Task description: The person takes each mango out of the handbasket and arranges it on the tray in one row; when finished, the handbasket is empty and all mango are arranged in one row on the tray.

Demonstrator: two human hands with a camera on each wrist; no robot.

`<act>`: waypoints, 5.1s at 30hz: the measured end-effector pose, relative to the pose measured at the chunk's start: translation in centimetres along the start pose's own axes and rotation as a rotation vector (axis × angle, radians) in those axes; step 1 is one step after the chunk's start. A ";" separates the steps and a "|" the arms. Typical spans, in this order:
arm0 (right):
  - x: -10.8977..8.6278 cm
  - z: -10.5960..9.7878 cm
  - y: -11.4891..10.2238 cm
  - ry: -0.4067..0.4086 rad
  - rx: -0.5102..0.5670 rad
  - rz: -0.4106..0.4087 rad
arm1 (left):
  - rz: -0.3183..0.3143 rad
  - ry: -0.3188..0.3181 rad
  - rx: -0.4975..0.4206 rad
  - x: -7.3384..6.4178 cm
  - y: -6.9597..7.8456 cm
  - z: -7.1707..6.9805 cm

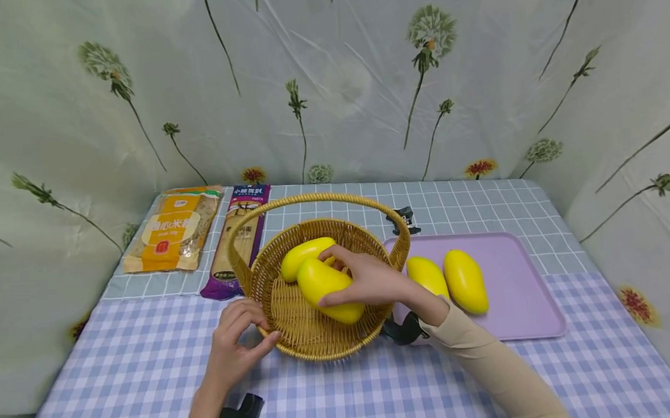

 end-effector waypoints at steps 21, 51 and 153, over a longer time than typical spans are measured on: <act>-9.2 -0.1 3.0 0.436 0.247 -0.227 | -0.004 -0.012 0.013 0.5 -0.2 -0.2; -19.3 -3.9 15.9 0.980 0.320 0.322 | 0.037 0.017 -0.012 -0.1 -0.5 0.2; -14.1 -2.9 8.0 0.891 -0.016 -0.140 | -0.005 -0.005 0.034 -0.1 -0.1 0.1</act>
Point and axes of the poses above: each hand's wrist, its own x-axis towards the middle knuckle, its own z-axis out of the palm, y = z × x, the point moved 3 cm from there along x, towards the middle knuckle, and after that the axes turned 8 degrees about -y, right-handed, at the moved point
